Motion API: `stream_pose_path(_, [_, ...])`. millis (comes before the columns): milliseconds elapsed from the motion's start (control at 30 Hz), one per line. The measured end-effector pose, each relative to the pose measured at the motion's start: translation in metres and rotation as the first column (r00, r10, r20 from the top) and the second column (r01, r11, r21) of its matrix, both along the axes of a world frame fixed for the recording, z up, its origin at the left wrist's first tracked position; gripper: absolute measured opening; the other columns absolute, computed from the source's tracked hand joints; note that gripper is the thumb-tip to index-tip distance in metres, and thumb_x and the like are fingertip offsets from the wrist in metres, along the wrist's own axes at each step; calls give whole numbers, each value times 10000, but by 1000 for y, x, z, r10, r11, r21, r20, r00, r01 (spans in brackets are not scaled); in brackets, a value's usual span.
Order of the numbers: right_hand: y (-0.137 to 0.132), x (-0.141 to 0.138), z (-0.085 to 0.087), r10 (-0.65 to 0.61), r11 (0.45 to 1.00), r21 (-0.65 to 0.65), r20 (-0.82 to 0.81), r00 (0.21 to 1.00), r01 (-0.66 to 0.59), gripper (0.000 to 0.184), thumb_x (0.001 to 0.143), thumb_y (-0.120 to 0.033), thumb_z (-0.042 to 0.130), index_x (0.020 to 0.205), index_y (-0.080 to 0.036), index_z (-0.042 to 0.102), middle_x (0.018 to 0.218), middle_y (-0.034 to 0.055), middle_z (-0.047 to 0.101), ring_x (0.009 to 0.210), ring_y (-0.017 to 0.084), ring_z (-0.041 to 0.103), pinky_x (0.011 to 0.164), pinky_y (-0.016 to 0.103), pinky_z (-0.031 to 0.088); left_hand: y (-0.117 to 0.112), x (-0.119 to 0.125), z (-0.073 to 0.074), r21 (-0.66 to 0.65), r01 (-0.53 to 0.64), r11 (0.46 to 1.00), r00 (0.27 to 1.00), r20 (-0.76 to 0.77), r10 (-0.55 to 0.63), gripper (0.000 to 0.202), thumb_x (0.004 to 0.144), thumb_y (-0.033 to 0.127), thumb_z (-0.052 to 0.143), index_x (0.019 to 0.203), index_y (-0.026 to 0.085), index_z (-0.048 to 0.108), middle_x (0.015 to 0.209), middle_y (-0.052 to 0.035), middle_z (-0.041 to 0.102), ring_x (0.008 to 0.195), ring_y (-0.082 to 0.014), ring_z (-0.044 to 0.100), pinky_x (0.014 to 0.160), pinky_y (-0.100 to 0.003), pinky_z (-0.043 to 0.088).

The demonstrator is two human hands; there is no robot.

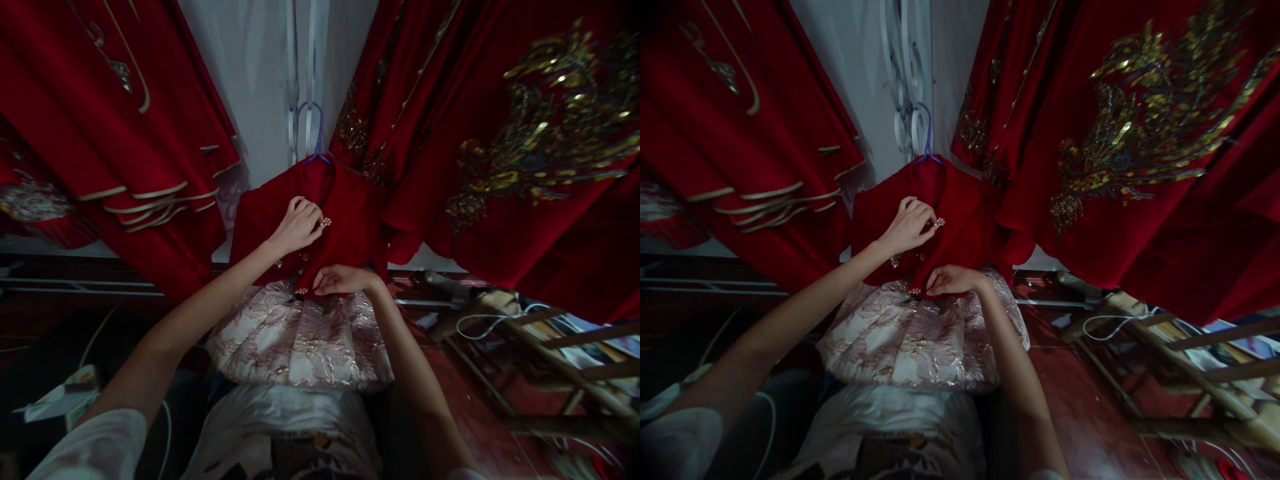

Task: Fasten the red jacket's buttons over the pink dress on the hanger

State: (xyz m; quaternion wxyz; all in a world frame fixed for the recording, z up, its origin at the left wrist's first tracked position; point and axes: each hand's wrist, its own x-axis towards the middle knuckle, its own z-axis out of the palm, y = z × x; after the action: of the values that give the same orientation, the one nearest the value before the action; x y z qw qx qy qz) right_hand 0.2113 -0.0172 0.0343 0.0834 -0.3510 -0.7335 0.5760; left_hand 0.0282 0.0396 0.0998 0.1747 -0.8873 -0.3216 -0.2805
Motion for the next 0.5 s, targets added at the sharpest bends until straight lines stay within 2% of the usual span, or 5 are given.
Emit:
stream_pose_path(233, [-3,-1,10,-112,985,123,-60,992,119,305,765,-404,684,912,-143,627,891,58,698,804,128,641,780,283,511,0,-5,-4,-32,72,997,996,47,-71,191,909,221,429,955,184,611,901,-58,643,972,-225,551,1134,-563,219])
stream_pose_path(333, [-5,0,17,-204,929,287,-131,970,234,284,792,-421,651,876,-152,624,859,52,676,770,131,614,769,293,512,2,-7,-4,-18,71,997,997,41,-70,222,910,177,403,973,193,616,870,-49,647,952,-215,560,1147,-567,209])
stream_pose_path(400, [-5,-1,25,-344,811,428,-203,917,399,272,804,-427,635,869,-164,617,865,58,654,771,140,598,768,301,515,3,-8,-3,-1,56,998,998,35,-56,245,916,167,380,977,189,616,841,-42,645,920,-205,568,1153,-557,208])
stream_pose_path(433, [-5,-3,30,-426,710,495,-266,865,502,266,808,-427,628,877,-171,614,899,67,644,804,150,596,795,312,516,4,-7,-2,7,49,999,998,37,-49,247,922,175,373,975,183,614,835,-42,645,908,-202,573,1155,-548,211])
stream_pose_path(500, [0,-11,41,-528,466,560,-446,723,685,267,831,-432,596,931,-184,606,1022,91,618,933,174,590,894,339,501,6,-5,-1,16,49,999,998,40,-49,247,933,210,368,965,173,610,841,-45,649,896,-199,582,1153,-529,221])
